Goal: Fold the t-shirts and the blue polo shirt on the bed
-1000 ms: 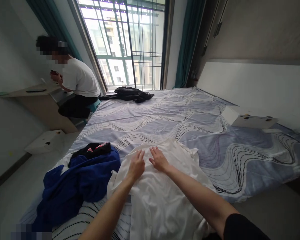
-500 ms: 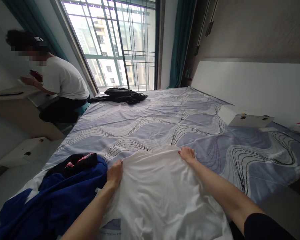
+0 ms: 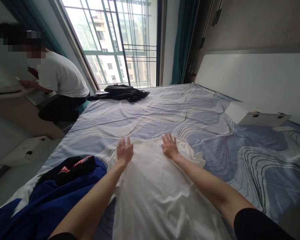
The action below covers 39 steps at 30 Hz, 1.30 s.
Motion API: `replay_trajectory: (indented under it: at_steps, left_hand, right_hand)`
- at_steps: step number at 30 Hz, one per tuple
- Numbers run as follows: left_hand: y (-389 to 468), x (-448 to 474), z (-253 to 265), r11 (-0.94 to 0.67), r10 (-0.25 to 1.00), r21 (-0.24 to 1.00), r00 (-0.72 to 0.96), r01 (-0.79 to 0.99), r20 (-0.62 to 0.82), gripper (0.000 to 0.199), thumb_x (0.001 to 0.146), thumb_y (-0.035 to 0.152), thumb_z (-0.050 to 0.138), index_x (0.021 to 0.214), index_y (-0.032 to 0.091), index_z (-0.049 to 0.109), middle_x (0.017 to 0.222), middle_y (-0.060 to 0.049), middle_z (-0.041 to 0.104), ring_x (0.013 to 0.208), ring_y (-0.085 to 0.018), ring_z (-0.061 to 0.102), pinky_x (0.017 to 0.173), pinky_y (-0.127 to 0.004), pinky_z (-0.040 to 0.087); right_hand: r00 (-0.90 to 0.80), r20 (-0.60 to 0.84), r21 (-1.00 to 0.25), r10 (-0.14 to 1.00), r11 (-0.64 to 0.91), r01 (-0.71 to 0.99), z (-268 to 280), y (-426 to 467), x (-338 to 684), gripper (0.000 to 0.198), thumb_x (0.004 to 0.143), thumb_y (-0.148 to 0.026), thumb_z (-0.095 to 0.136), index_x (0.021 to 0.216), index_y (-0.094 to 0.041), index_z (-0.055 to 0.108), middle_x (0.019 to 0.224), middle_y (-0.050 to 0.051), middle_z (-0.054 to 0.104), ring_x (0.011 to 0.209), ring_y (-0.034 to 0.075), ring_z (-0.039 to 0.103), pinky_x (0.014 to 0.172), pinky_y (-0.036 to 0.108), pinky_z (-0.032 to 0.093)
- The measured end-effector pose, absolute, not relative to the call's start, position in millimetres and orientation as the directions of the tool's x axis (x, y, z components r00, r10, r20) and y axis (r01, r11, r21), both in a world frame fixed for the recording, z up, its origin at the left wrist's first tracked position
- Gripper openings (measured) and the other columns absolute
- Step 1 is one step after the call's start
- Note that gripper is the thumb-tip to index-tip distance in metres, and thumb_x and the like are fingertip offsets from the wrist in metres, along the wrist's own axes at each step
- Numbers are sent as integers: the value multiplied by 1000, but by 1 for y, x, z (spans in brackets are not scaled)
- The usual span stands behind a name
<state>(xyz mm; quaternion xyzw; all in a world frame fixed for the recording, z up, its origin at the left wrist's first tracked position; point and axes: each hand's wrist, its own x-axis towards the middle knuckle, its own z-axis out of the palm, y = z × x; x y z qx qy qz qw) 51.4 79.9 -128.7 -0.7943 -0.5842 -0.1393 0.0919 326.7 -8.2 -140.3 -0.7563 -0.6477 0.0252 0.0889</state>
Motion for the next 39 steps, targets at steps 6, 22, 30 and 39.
replay_trajectory:
  at_steps: [6,22,30,39]
  left_hand:
    - [57,75,-172,-458,887,132,462,879,-3,61,101,56,26,158,37,33,170,-4,22,156,-35,15,120,-67,16]
    - [147,18,-134,-190,981,161,180,968,73,42,102,41,32,115,23,68,105,-10,74,96,-25,68,81,-35,49]
    - [154,71,-138,-211,956,119,180,970,232,51,101,32,32,140,9,55,140,-26,57,133,-38,49,102,-52,43]
    - [124,108,-180,-551,831,163,555,818,22,61,103,49,26,160,27,33,170,-7,21,157,-30,16,124,-58,14]
  right_hand:
    - [-109,-127,-263,986,72,962,-165,-14,301,64,103,-61,15,163,-37,19,172,-1,4,158,28,-3,122,61,-4]
    - [456,-86,-232,886,-463,855,-144,55,427,32,102,-37,46,116,-20,70,116,13,72,107,26,65,89,33,44]
    - [404,111,-200,908,-378,904,-138,75,374,52,102,-28,38,151,-11,44,155,21,44,145,34,33,120,52,17]
    - [-32,-63,-269,998,14,963,-178,62,300,69,103,-59,23,163,-25,21,172,3,10,157,29,5,124,57,0]
